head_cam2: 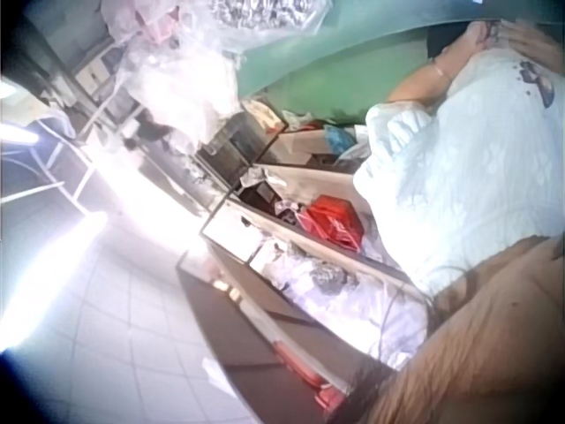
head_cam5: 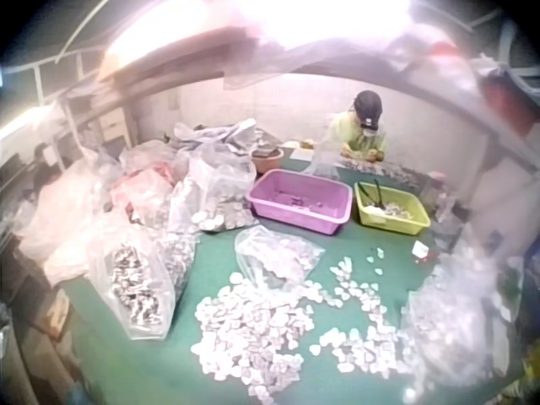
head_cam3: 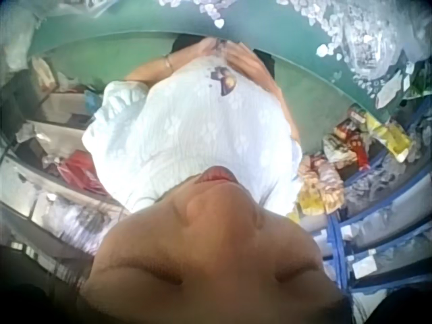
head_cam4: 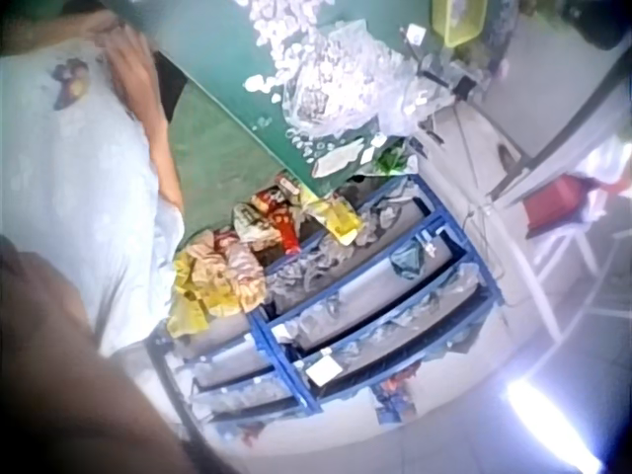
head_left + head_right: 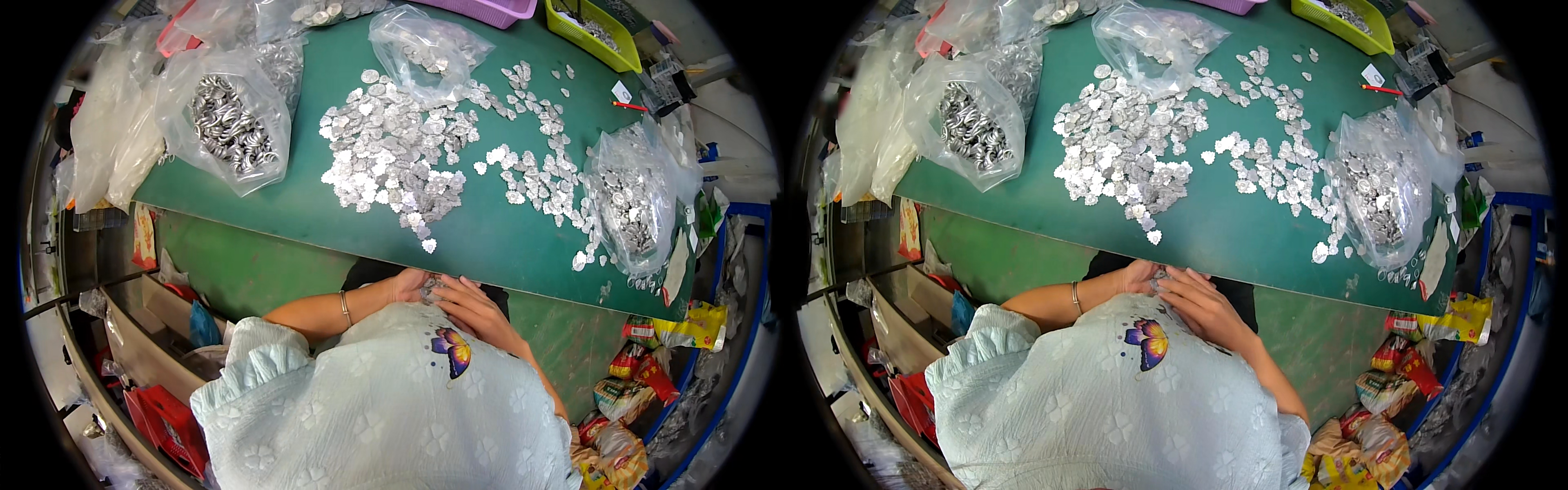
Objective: The person sorts small, silver, heart-shaped sequins on a green table. They pick up handfuls of sequins, separate them, and place them into clear plastic bags. The person also moves a purple container and a plastic bag on the table to organize the workspace.
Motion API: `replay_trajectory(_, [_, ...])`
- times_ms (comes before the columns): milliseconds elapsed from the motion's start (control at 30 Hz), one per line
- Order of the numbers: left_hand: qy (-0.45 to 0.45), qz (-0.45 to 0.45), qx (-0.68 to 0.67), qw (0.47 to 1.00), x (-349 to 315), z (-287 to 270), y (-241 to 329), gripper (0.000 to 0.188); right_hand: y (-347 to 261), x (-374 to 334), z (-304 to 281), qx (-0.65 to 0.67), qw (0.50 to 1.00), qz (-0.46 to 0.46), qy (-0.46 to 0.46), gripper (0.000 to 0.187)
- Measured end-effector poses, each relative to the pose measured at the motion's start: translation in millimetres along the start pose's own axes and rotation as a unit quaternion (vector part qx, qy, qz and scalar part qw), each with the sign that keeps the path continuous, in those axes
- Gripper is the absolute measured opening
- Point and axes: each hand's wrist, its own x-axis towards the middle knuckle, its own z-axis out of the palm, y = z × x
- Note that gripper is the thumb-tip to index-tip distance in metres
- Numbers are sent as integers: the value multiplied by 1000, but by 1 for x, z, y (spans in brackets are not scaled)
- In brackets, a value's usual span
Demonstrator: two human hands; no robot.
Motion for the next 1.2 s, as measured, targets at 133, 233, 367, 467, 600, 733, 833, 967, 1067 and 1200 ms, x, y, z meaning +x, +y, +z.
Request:
replay_trajectory(133, [136,-8,43,990,-1,10,1,34,2,2,2,52,991,9,120,26])
replay_trajectory(233, [-12,-6,69,998,-27,11,12,32,8,4,-3,24,982,13,189,22])
replay_trajectory(367, [153,30,48,987,-83,10,15,29,14,9,-15,-2,964,38,263,18])
replay_trajectory(467, [232,69,1,970,-122,49,10,27,22,10,-17,5,952,59,299,18])
replay_trajectory(600, [168,99,-20,981,-139,94,26,26,26,16,-14,22,945,84,315,22])
replay_trajectory(733, [52,238,-38,969,-112,130,92,26,26,19,-10,52,931,119,341,26])
replay_trajectory(833, [44,351,-112,929,-66,163,172,32,31,16,-10,56,929,126,343,24])
replay_trajectory(967, [113,498,-63,857,-17,233,236,34,31,15,-14,58,925,137,349,21])
replay_trajectory(1067, [13,522,39,852,-9,235,247,36,33,16,-25,23,921,120,371,21])
replay_trajectory(1200, [188,636,139,736,-3,219,209,43,46,16,-64,-172,895,153,383,43])
